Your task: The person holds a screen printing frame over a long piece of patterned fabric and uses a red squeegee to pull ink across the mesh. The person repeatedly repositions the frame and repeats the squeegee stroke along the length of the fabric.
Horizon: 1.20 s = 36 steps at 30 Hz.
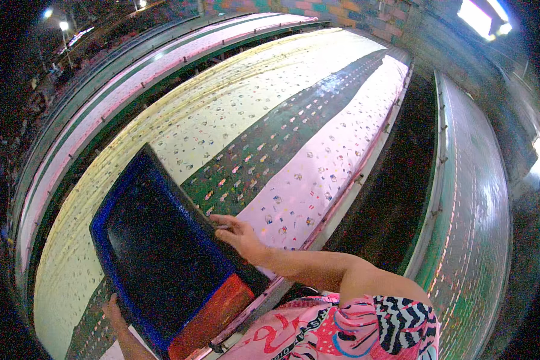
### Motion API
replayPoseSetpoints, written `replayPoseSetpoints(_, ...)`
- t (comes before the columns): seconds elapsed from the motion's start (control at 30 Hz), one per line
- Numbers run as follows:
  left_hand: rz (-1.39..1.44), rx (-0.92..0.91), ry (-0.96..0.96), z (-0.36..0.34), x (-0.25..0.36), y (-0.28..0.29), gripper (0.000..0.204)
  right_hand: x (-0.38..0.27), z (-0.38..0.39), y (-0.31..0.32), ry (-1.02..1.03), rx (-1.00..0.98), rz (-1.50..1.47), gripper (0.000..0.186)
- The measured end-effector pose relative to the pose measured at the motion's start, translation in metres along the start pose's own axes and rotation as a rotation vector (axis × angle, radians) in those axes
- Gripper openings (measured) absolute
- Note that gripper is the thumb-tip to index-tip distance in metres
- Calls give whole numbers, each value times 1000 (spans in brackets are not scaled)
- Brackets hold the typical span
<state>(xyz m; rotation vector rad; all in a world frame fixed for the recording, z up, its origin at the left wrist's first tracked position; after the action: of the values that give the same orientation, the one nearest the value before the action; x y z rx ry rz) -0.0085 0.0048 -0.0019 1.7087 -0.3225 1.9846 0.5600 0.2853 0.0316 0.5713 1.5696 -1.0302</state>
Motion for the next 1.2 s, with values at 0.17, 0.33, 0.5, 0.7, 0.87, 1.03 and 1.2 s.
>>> replayPoseSetpoints(0.17,-199,331,-252,22,19,-74,49,-63,-46,103,50,-68,235,47)
replayPoseSetpoints(0.33,59,111,-90,80,76,-256,37,-117,-97,247,-37,-65,247,40)
replayPoseSetpoints(0.5,78,61,-123,124,89,-396,36,-141,-134,385,-71,-83,216,40)
replayPoseSetpoints(0.7,17,211,-175,197,93,-570,26,-167,-145,525,-109,18,201,39)
replayPoseSetpoints(0.87,106,71,-102,216,80,-625,24,-173,-145,603,-127,57,242,48)
replayPoseSetpoints(1.03,116,98,-94,224,63,-651,23,-173,-146,637,-123,78,189,49)
replayPoseSetpoints(1.2,108,67,-114,236,67,-682,22,-176,-142,663,-127,109,161,50)
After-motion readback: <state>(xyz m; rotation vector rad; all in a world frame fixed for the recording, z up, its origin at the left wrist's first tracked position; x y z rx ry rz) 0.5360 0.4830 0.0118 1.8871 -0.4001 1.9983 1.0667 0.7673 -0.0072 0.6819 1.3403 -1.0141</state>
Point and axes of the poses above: each hand's wrist, its own z-axis away from the middle knuckle, its own y-axis out of the back of the hand, x = y × z, the point moved 1 cm from there along -z, towards the middle knuckle, and after that the axes turned 12 degrees about z, right-handed, at the moved point
